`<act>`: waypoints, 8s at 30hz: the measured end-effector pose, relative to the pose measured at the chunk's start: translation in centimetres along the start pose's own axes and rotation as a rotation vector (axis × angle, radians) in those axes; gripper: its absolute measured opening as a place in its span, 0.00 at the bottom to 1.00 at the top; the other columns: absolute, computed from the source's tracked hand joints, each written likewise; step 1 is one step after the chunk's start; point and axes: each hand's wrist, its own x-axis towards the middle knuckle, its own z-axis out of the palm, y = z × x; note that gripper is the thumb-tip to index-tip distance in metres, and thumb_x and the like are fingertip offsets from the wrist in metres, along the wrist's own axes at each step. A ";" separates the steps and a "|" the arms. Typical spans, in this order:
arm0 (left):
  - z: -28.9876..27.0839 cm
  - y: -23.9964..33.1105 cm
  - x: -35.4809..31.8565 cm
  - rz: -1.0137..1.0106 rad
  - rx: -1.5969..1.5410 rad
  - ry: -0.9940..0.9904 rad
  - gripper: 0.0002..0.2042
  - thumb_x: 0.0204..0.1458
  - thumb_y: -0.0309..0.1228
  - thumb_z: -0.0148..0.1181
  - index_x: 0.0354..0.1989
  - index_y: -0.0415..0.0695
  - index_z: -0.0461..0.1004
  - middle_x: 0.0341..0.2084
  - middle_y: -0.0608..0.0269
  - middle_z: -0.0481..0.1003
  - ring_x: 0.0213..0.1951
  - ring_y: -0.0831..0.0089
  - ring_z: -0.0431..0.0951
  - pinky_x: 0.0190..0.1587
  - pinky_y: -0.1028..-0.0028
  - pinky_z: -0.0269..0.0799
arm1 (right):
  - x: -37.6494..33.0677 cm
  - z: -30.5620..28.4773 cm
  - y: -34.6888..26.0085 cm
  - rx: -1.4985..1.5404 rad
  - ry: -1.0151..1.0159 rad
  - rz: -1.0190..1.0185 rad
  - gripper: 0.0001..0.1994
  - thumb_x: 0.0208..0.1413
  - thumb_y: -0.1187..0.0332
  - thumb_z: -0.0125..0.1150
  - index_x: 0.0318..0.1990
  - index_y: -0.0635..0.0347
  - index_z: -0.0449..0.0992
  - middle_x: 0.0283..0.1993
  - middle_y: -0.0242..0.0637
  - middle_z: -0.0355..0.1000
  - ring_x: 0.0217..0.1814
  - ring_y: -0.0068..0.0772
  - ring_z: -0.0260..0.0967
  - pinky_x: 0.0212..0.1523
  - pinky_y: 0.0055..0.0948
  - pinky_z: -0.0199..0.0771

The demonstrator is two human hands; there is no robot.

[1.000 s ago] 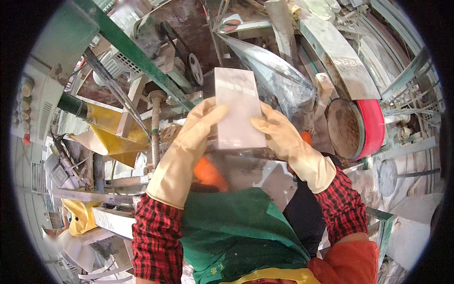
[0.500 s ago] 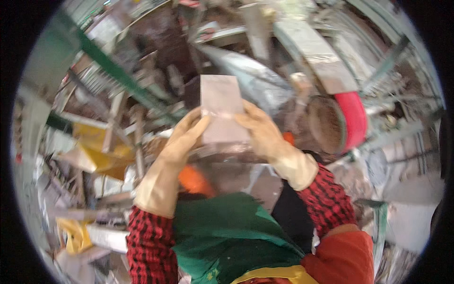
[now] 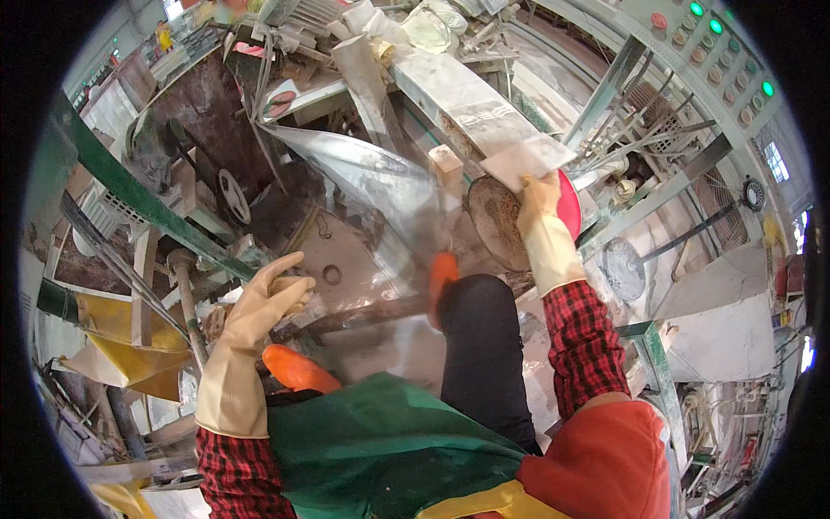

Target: The person operates a grinding or processing machine, repeatedly feeding flat rectangular sheets into a hopper. They use gloved hands to guide the sheets and occasionally adjust the machine's components. The task is performed continuously in a factory setting.

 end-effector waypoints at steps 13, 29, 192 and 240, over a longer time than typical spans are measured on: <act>1.5 0.2 0.3 0.028 0.105 -0.054 0.30 0.59 0.35 0.65 0.69 0.42 0.64 0.50 0.57 0.79 0.53 0.72 0.75 0.59 0.70 0.68 | 4.0 -5.0 2.5 -0.483 0.205 0.209 0.20 0.51 0.75 0.65 0.53 0.54 0.72 0.47 0.37 0.77 0.43 0.40 0.78 0.39 0.37 0.81; -3.7 -1.0 0.8 0.254 0.440 0.223 0.32 0.61 0.51 0.59 0.67 0.43 0.67 0.53 0.55 0.78 0.46 0.68 0.80 0.47 0.66 0.78 | -15.4 15.4 -3.3 -0.508 -1.316 0.132 0.25 0.63 0.67 0.60 0.67 0.58 0.69 0.39 0.40 0.78 0.35 0.23 0.73 0.38 0.25 0.76; 0.9 0.6 1.9 0.066 -0.029 0.071 0.27 0.61 0.40 0.64 0.65 0.41 0.68 0.48 0.58 0.79 0.47 0.74 0.78 0.52 0.74 0.74 | -1.9 -3.3 -1.9 -0.141 0.190 0.277 0.25 0.52 0.85 0.60 0.59 0.60 0.69 0.48 0.40 0.74 0.42 0.39 0.73 0.40 0.39 0.77; -9.8 -18.6 -34.0 -0.679 -0.104 1.625 0.44 0.36 0.31 0.75 0.69 0.52 0.65 0.49 0.52 0.78 0.45 0.64 0.79 0.40 0.65 0.79 | -19.8 13.5 -2.5 -0.767 -1.481 0.104 0.24 0.64 0.67 0.58 0.67 0.44 0.71 0.61 0.56 0.73 0.61 0.43 0.74 0.63 0.37 0.70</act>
